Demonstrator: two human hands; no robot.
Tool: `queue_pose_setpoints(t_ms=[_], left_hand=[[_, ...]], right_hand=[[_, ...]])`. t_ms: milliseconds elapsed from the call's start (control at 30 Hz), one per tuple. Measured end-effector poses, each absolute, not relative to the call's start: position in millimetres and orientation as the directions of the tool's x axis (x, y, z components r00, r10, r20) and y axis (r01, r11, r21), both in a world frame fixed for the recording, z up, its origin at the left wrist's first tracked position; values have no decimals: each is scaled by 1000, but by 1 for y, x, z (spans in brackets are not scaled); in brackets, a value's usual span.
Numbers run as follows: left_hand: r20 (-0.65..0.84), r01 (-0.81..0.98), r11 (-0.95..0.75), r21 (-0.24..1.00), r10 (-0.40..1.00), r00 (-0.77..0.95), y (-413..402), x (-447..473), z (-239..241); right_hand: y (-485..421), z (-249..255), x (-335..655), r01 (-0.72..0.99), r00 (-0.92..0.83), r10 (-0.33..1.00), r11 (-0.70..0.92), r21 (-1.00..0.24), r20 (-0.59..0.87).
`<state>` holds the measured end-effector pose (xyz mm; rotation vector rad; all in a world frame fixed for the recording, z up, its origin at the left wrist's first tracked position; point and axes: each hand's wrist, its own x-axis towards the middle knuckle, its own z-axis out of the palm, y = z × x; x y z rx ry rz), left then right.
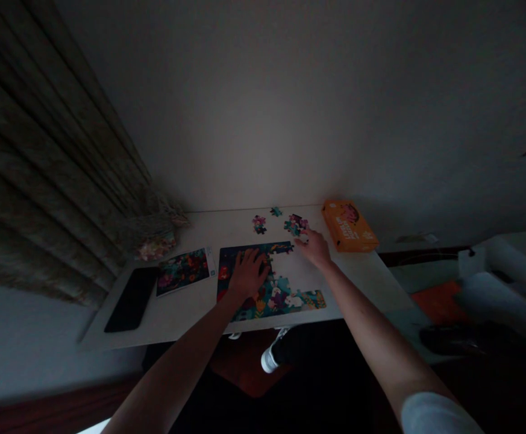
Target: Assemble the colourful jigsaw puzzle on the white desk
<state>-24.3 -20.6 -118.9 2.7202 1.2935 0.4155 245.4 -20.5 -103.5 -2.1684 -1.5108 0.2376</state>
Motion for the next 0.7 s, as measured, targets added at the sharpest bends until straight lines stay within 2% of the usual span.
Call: queue_pose_setpoints(t_ms=[167, 300, 533, 700], left_hand=[[231, 736, -638, 227, 769, 595, -21, -26, -118], [237, 727, -644, 238, 765, 599, -22, -25, -117], [232, 740, -631, 234, 775, 588, -23, -23, -116], [232, 735, -633, 244, 774, 590, -24, -24, -116]], right_hand=[[18, -108, 241, 834, 409, 911, -354, -423, 44], [28, -113, 242, 818, 417, 909, -363, -447, 25], [35, -117, 245, 742, 398, 909, -243, -625, 119], [31, -115, 244, 579, 436, 897, -219, -785, 71]])
